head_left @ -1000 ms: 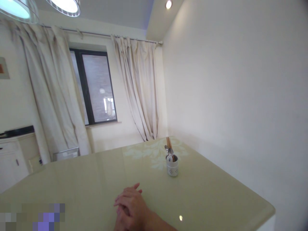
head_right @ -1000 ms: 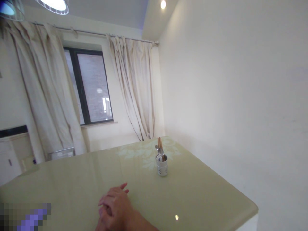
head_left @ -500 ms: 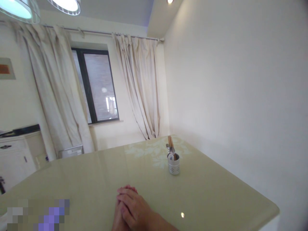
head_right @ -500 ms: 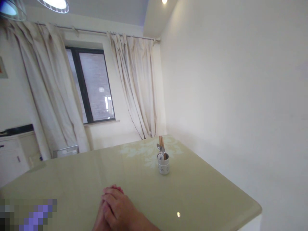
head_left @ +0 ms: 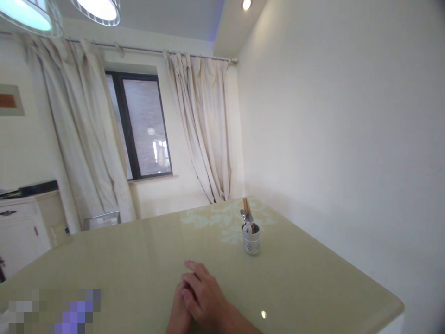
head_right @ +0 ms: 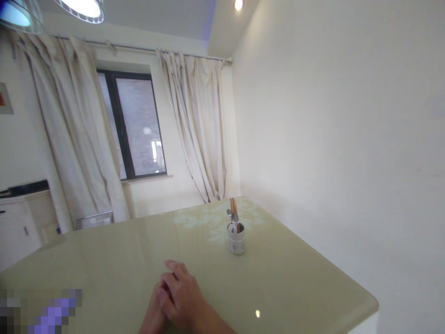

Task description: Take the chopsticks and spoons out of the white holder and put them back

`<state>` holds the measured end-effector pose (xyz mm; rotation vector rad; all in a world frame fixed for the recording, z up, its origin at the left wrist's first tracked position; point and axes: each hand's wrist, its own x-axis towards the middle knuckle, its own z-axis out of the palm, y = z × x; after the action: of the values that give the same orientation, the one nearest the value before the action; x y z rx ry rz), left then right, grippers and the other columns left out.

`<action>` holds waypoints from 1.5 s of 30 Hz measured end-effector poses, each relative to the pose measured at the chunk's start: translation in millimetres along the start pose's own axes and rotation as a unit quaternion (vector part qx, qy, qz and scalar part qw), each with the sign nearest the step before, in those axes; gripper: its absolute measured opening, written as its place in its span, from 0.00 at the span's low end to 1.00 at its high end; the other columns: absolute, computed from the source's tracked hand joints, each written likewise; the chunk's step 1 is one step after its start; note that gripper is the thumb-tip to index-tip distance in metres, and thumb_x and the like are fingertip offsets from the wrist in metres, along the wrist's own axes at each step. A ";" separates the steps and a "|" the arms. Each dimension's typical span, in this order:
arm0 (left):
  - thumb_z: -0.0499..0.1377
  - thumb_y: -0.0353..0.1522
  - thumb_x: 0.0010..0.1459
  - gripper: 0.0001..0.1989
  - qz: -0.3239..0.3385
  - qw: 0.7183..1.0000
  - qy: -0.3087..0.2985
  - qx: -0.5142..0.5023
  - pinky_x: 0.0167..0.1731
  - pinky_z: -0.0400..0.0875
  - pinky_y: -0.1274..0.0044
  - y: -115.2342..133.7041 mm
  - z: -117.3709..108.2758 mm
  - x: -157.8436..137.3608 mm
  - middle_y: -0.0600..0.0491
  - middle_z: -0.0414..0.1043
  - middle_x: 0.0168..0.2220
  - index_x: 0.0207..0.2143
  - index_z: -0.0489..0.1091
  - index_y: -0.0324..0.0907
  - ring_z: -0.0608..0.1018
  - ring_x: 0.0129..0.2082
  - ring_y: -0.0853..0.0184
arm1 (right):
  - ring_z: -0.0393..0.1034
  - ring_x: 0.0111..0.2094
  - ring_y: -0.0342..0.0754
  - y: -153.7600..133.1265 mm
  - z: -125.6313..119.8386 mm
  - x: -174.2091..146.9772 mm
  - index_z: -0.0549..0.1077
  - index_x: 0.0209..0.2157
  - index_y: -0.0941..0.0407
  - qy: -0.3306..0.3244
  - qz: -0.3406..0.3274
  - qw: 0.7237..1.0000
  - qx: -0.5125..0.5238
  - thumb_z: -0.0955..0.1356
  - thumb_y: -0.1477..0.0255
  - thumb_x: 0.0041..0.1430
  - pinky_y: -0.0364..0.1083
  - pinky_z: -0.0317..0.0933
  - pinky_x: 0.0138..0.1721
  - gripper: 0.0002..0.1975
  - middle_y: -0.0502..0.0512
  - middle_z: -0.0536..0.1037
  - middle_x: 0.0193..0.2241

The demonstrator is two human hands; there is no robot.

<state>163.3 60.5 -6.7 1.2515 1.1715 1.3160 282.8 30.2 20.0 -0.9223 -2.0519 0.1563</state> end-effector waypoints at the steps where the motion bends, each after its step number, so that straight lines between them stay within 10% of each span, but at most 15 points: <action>1: 0.66 0.43 0.39 0.11 0.022 0.999 -0.026 0.031 0.33 0.76 0.67 0.3 0.6 -1.4 0.48 0.78 0.24 0.20 0.73 0.47 0.78 0.30 0.53 | 0.66 0.63 0.57 4.9 -2.3 0.2 0.75 0.53 0.55 0.022 0.007 1.000 -0.005 0.67 0.71 0.65 0.54 0.63 0.64 0.16 0.63 0.73 0.62; 8: 0.55 0.37 0.50 0.12 0.064 0.984 -0.087 0.140 0.29 0.69 0.71 -7.8 1.8 -8.5 0.50 0.77 0.21 0.23 0.77 0.45 0.77 0.24 0.58 | 0.70 0.57 0.56 51.9 -43.2 -4.4 0.75 0.53 0.53 0.272 0.053 0.957 -0.081 0.61 0.72 0.72 0.57 0.65 0.59 0.15 0.62 0.77 0.53; 16: 0.52 0.51 0.62 0.23 0.114 0.973 -0.056 0.191 0.26 0.62 0.77 -12.5 -4.1 -4.4 0.58 0.64 0.21 0.28 0.72 0.44 0.69 0.23 0.65 | 0.64 0.60 0.66 123.9 -104.8 -13.9 0.70 0.57 0.61 0.573 0.245 0.776 -0.092 0.64 0.49 0.65 0.65 0.53 0.63 0.32 0.73 0.74 0.56; 24: 0.51 0.58 0.60 0.29 0.114 0.973 -0.046 0.196 0.25 0.62 0.78 -5.6 2.6 -12.5 0.56 0.67 0.23 0.26 0.69 0.44 0.68 0.24 0.66 | 0.64 0.64 0.66 154.1 -97.9 -19.1 0.70 0.61 0.60 0.547 0.402 0.733 0.043 0.61 0.43 0.60 0.61 0.53 0.64 0.40 0.71 0.73 0.61; 38: 0.40 0.72 0.52 0.38 0.100 0.959 -0.038 0.264 0.26 0.51 0.73 2.2 6.8 -17.4 0.57 0.47 0.19 0.18 0.48 0.48 0.57 0.23 0.67 | 0.77 0.44 0.57 147.3 -97.5 -19.5 0.73 0.52 0.57 0.500 0.440 0.731 0.150 0.65 0.44 0.57 0.50 0.67 0.44 0.34 0.59 0.83 0.41; 45: 0.41 0.64 0.61 0.35 0.097 0.959 -0.007 0.266 0.30 0.61 0.73 -16.4 5.5 -11.6 0.55 0.63 0.21 0.22 0.63 0.46 0.68 0.25 0.62 | 0.78 0.43 0.59 131.2 -88.1 -14.0 0.76 0.41 0.55 0.453 0.414 0.770 0.175 0.68 0.47 0.53 0.51 0.68 0.44 0.27 0.61 0.84 0.40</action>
<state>169.4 50.8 -24.0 1.7958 1.4817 1.1601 426.7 96.5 10.6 -1.2676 -0.6032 0.4436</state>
